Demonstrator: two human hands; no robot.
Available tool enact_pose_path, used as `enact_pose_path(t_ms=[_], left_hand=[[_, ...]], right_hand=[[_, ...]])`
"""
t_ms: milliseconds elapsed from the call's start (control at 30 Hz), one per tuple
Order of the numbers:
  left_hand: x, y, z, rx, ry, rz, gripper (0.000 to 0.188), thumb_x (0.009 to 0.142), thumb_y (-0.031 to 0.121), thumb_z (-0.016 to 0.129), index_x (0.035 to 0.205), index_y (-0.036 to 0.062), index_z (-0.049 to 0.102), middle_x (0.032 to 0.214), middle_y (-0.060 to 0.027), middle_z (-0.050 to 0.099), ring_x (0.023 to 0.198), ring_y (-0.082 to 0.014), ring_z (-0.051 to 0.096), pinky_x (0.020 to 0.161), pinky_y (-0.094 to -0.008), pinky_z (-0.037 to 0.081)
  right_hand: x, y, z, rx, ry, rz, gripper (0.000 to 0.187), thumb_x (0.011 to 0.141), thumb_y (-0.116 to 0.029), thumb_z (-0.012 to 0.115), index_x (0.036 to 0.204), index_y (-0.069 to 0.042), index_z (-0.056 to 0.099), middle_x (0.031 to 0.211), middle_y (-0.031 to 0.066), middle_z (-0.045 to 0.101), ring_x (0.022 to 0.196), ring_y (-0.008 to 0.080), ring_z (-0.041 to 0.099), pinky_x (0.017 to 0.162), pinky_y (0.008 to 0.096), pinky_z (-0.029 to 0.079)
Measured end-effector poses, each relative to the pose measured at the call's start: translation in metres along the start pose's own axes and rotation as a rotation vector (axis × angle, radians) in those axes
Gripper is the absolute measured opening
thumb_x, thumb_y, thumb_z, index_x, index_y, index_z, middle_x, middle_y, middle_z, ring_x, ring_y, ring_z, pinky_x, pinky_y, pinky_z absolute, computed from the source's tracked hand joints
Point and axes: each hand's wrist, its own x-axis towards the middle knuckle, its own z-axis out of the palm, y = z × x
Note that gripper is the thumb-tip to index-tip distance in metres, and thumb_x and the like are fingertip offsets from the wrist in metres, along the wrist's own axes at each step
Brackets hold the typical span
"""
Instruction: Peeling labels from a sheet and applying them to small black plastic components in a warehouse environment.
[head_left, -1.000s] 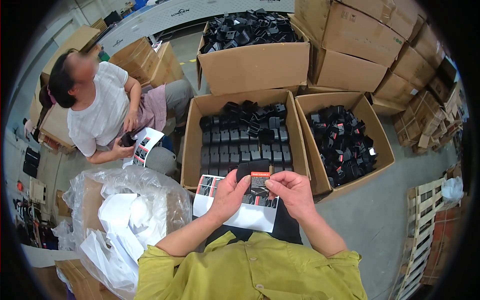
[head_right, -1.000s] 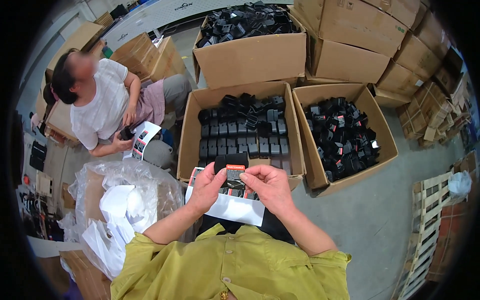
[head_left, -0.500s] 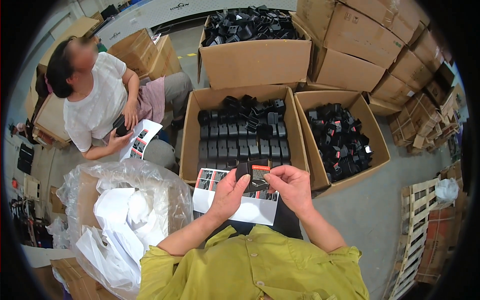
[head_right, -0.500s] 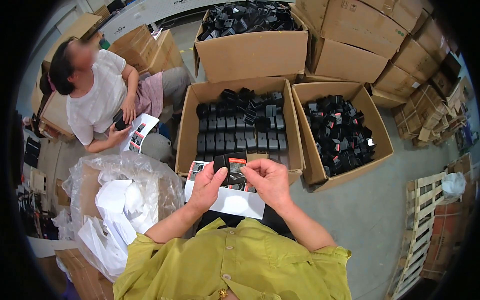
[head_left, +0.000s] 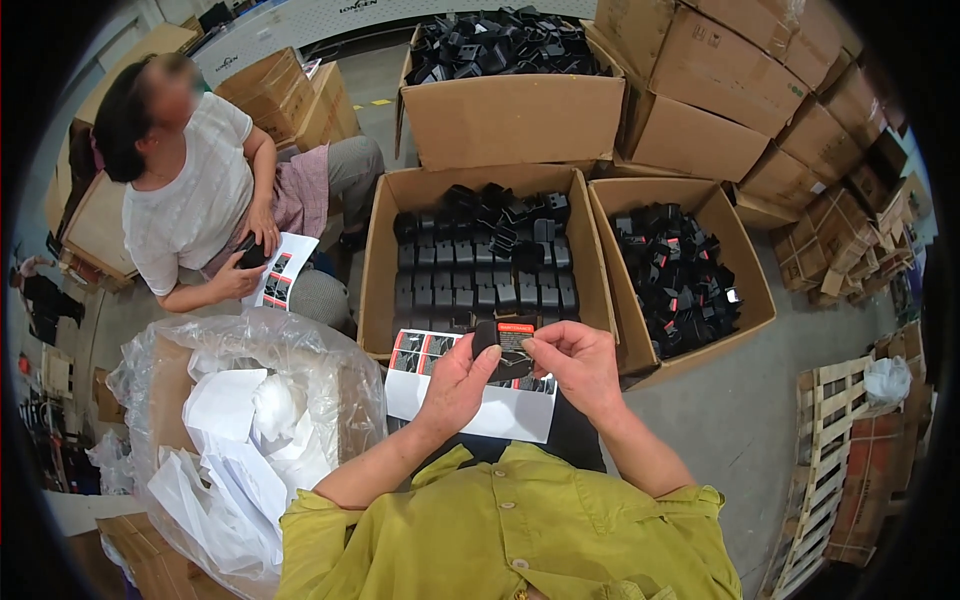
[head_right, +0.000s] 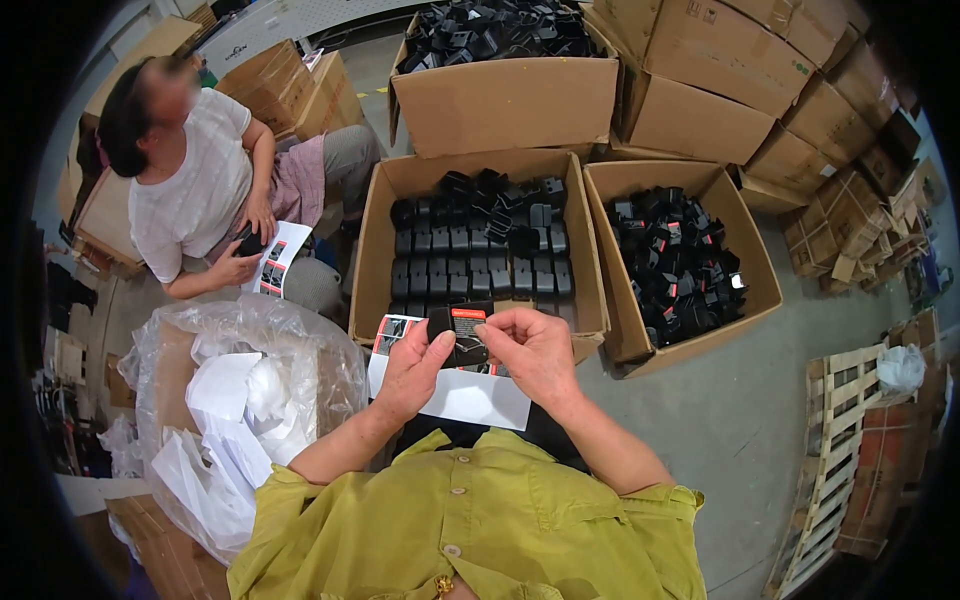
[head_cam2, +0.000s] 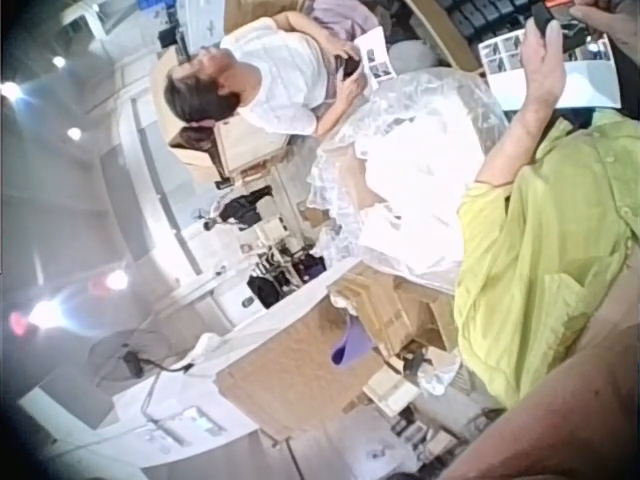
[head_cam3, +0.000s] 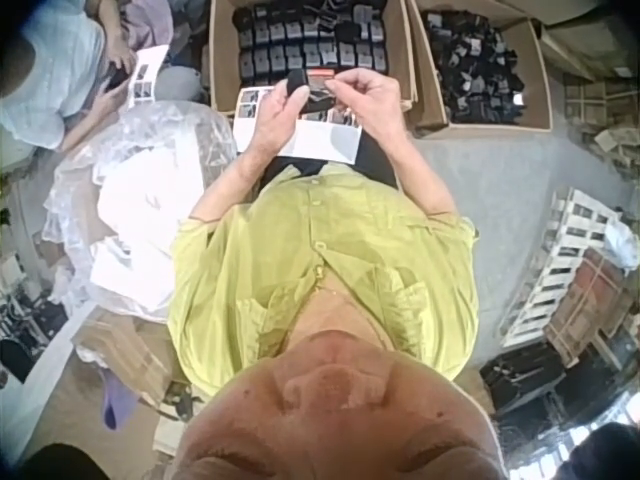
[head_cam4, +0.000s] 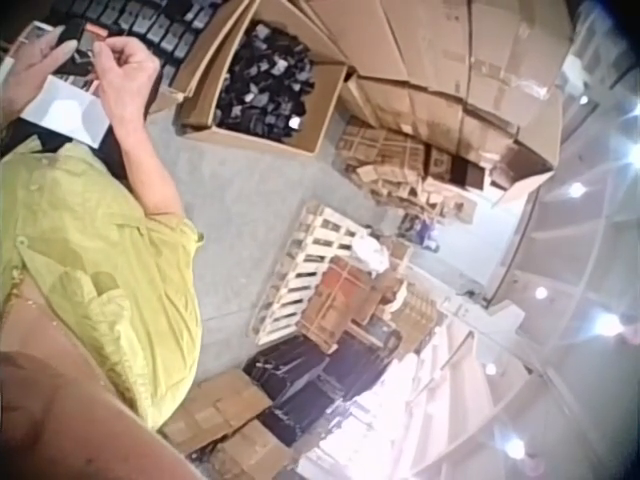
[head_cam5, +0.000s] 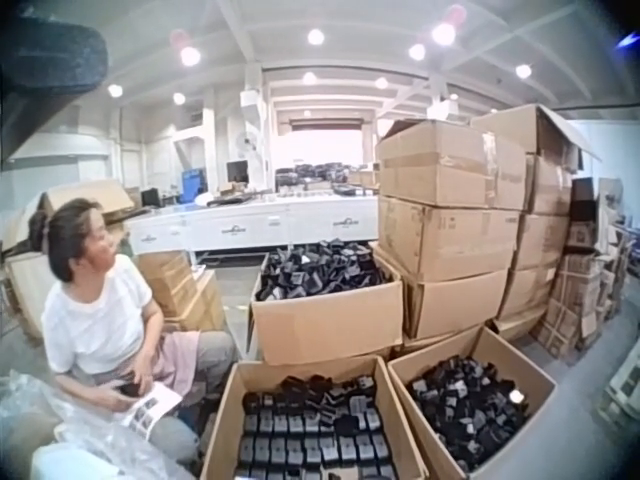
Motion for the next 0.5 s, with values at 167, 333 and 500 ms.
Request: enact_pose_path(t_ms=[167, 333, 500], left_hand=[[-0.0027, 0.0052, 0.0007, -0.070, 0.004, -0.008, 0.027, 0.090, 0.018, 0.044, 0.107, -0.0023, 0.048, 0.095, -0.0050, 0.057, 0.086, -0.0080, 0.051, 0.078, -0.0222, 0.041], [-0.0038, 0.0063, 0.0013, -0.068, 0.005, -0.011, 0.027, 0.090, 0.018, 0.044, 0.108, -0.0026, 0.047, 0.096, -0.0053, 0.057, 0.087, -0.0083, 0.051, 0.079, -0.0221, 0.041], [-0.0061, 0.0049, 0.0023, -0.069, 0.014, 0.003, 0.027, 0.090, 0.018, 0.044, 0.108, -0.0025, 0.048, 0.096, -0.0052, 0.057, 0.086, -0.0082, 0.051, 0.079, -0.0224, 0.041]], right_hand=[[-0.0013, -0.0024, 0.0046, -0.020, 0.010, -0.027, 0.012, 0.077, -0.008, 0.061, 0.079, 0.004, 0.059, 0.063, 0.0022, 0.057, 0.051, 0.0048, 0.051, 0.046, 0.0179, 0.041], [-0.0012, -0.0015, 0.0049, -0.017, 0.011, -0.031, 0.012, 0.077, -0.008, 0.062, 0.079, 0.004, 0.059, 0.063, 0.0019, 0.057, 0.052, 0.0043, 0.050, 0.046, 0.0177, 0.041], [-0.0030, -0.0015, 0.0059, -0.063, 0.020, -0.045, 0.012, 0.077, -0.008, 0.062, 0.080, 0.003, 0.059, 0.063, 0.0013, 0.057, 0.053, 0.0037, 0.050, 0.047, 0.0174, 0.041]])
